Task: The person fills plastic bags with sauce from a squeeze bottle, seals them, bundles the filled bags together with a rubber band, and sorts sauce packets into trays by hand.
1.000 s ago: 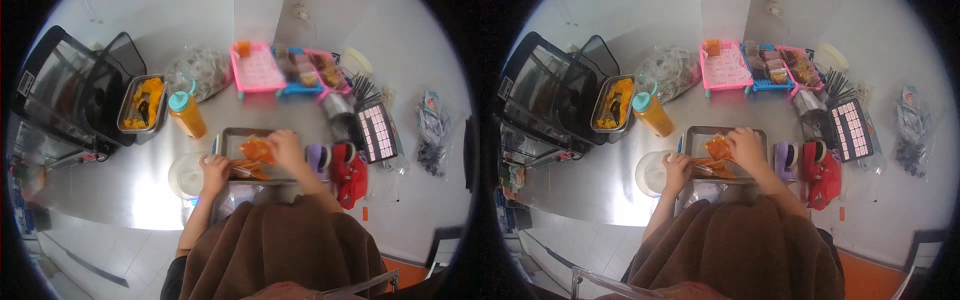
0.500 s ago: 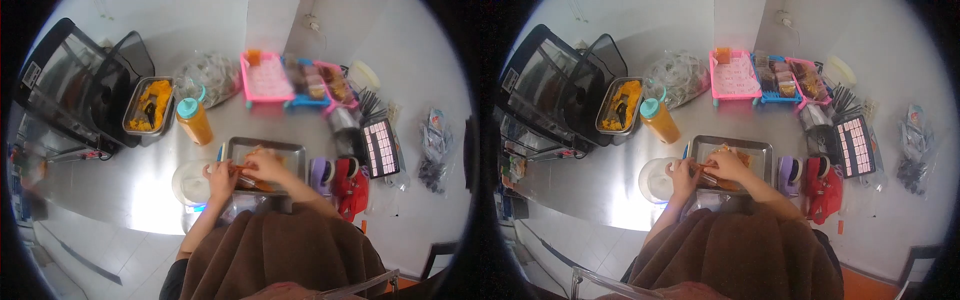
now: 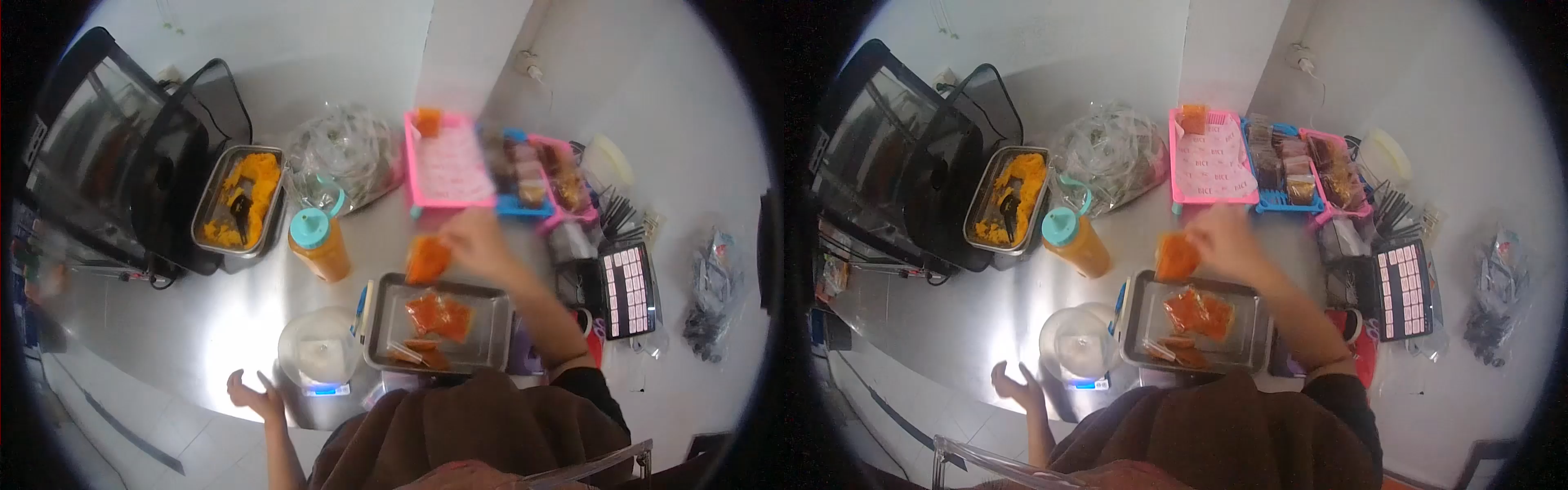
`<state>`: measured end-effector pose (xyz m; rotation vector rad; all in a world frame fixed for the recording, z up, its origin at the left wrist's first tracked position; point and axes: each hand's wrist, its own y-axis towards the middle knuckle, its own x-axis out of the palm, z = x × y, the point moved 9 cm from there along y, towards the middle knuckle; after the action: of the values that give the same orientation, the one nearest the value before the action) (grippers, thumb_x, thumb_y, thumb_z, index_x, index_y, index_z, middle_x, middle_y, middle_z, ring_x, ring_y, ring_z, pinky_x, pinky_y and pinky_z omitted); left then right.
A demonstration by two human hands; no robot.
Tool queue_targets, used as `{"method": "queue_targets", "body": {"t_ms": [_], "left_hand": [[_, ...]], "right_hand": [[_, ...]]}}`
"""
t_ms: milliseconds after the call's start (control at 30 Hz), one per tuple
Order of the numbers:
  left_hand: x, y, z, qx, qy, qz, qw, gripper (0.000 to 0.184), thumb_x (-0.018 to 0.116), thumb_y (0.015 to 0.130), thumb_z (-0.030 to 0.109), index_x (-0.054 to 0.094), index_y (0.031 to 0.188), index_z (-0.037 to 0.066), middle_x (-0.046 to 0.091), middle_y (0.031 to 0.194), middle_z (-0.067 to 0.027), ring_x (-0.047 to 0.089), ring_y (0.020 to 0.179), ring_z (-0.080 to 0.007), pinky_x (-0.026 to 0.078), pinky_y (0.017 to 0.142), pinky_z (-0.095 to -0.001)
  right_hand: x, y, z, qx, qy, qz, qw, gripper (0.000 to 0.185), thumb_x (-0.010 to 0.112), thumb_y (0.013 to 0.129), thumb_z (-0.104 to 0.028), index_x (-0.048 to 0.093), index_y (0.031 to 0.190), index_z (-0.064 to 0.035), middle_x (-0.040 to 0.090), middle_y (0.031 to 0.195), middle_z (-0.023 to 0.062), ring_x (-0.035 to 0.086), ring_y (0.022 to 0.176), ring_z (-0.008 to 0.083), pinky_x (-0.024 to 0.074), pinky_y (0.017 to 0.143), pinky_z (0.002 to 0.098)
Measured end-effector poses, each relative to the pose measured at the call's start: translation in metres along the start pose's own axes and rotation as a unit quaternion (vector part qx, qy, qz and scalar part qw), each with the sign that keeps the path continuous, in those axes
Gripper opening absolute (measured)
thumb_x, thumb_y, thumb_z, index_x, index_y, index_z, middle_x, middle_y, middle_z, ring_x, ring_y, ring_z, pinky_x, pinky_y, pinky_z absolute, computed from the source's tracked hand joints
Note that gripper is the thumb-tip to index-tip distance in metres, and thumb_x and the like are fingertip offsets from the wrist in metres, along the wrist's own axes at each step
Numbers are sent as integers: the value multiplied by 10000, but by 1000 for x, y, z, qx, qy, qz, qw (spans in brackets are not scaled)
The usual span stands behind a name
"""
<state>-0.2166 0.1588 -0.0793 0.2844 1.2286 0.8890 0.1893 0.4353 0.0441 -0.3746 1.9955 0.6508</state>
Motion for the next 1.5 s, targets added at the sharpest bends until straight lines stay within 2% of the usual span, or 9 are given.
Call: {"method": "queue_targets", "body": {"t_ms": [200,300,500,700,800,1000,1167,1300,1500], "left_hand": [[17,-61,-67,-158,122,-108,974,493,472,912,363,384,1202,-25,401,1232,-214,343,1176,-360,221,958,-539],[19,-54,-56,-128,123,-92,980,481,468,917,341,376,1200,-36,396,1219,-229,347,1164,-363,226,956,-533],[27,-55,-65,-157,131,-128,971,430,464,914,307,384,1165,-32,394,1204,-231,352,1149,-365,229,955,-520],[26,-50,-59,-169,126,-137,968,440,479,899,326,390,1145,-28,400,1206,-210,356,1148,-359,227,956,-518],[25,-51,-61,-151,134,-136,970,454,483,899,327,391,1154,-37,401,1206,-215,355,1151,-359,234,958,-519],[22,-51,-57,-116,99,-110,982,476,516,897,299,397,1171,-71,392,1233,-251,358,1153,-373,264,963,-514],[20,-52,-58,-118,112,-97,982,481,542,884,316,406,1189,-30,411,1234,-227,363,1166,-367,265,956,-521],[15,-53,-55,-101,96,-78,987,463,538,863,298,386,1190,9,420,1219,-199,371,1160,-355,273,939,-516],[6,-47,-43,-100,81,-64,990,426,546,845,267,422,1166,15,426,1212,-181,395,1135,-366,282,921,-510]], "right_hand": [[-35,116,120,-40,-148,74,985,131,635,775,-180,698,854,-97,665,824,111,598,825,311,453,703,445],[-16,157,182,4,-181,73,981,145,628,780,-169,701,882,-95,665,839,123,605,838,320,464,704,432],[54,212,284,117,28,65,991,127,619,806,-125,659,894,-43,660,824,148,632,823,323,478,738,412],[84,224,327,176,-18,199,964,418,655,780,-80,539,1182,-76,537,1209,213,536,1088,349,448,892,424],[75,219,321,130,-24,267,955,499,656,772,-64,492,1243,-88,424,1319,239,446,1190,369,399,979,442],[4,141,187,50,116,236,963,451,673,786,-101,509,1204,-54,511,1235,149,515,1117,259,489,860,385],[52,-24,72,143,305,-30,941,275,684,797,-174,628,1027,-35,641,946,67,601,832,174,492,731,307],[121,-135,60,266,168,-212,925,359,719,750,-303,661,999,-50,630,987,133,601,907,267,483,796,368],[134,-138,45,339,-39,-31,940,383,736,716,-369,674,951,-72,596,1038,139,518,1036,333,437,886,439]]}}
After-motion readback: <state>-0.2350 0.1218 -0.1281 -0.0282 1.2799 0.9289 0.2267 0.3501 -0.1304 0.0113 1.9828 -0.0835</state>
